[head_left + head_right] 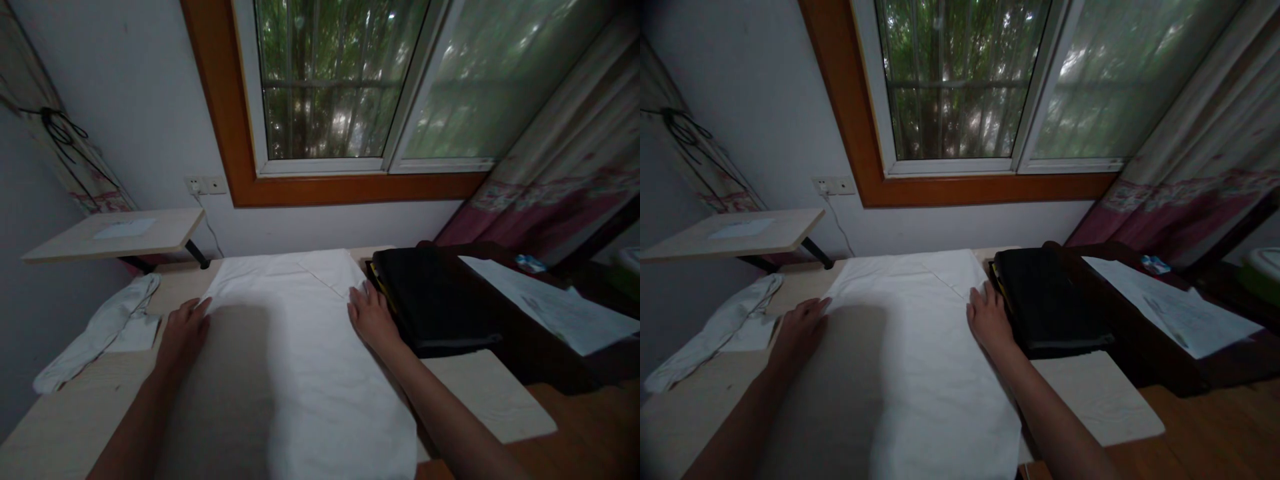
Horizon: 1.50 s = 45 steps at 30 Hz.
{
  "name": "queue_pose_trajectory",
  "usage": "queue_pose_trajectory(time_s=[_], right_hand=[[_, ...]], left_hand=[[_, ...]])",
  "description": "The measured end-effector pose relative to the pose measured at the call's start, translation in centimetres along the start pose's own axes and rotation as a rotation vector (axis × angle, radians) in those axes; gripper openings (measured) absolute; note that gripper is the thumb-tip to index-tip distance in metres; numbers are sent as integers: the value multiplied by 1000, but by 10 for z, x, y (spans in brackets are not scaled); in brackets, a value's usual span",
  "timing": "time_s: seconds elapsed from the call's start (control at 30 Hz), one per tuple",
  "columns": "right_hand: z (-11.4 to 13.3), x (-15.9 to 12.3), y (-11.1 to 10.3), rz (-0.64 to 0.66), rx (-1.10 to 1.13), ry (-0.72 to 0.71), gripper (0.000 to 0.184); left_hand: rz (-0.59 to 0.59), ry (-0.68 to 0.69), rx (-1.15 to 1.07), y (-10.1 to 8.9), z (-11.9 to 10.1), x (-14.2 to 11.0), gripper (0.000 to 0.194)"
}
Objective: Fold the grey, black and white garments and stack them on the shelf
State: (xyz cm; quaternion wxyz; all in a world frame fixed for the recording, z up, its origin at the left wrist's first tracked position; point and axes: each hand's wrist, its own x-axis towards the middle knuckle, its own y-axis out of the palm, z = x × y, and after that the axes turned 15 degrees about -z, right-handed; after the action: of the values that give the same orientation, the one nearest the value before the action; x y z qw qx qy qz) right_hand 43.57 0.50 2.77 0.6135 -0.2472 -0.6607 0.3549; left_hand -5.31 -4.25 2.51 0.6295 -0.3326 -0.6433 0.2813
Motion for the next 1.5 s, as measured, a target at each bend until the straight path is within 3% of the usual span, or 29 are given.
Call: queue_pose_trajectory(time_s=[0.17, 0.37, 0.9, 1.27, 1.5], right_hand=[[-4, 11, 19, 35, 64, -126, 44], [-10, 9, 28, 29, 109, -136, 45], [-7, 10, 10, -31, 167, -80, 34], [-8, 7, 19, -36, 86, -26, 41], [-15, 13, 32, -11, 105, -135, 43]], left_hand=[[28, 98, -127, 14, 8, -3, 46], [60, 86, -125, 20, 11, -3, 45], [89, -16, -47, 16, 4, 0, 44], [125, -17, 72, 22, 10, 8, 49], [200, 66, 20, 29, 20, 16, 48]])
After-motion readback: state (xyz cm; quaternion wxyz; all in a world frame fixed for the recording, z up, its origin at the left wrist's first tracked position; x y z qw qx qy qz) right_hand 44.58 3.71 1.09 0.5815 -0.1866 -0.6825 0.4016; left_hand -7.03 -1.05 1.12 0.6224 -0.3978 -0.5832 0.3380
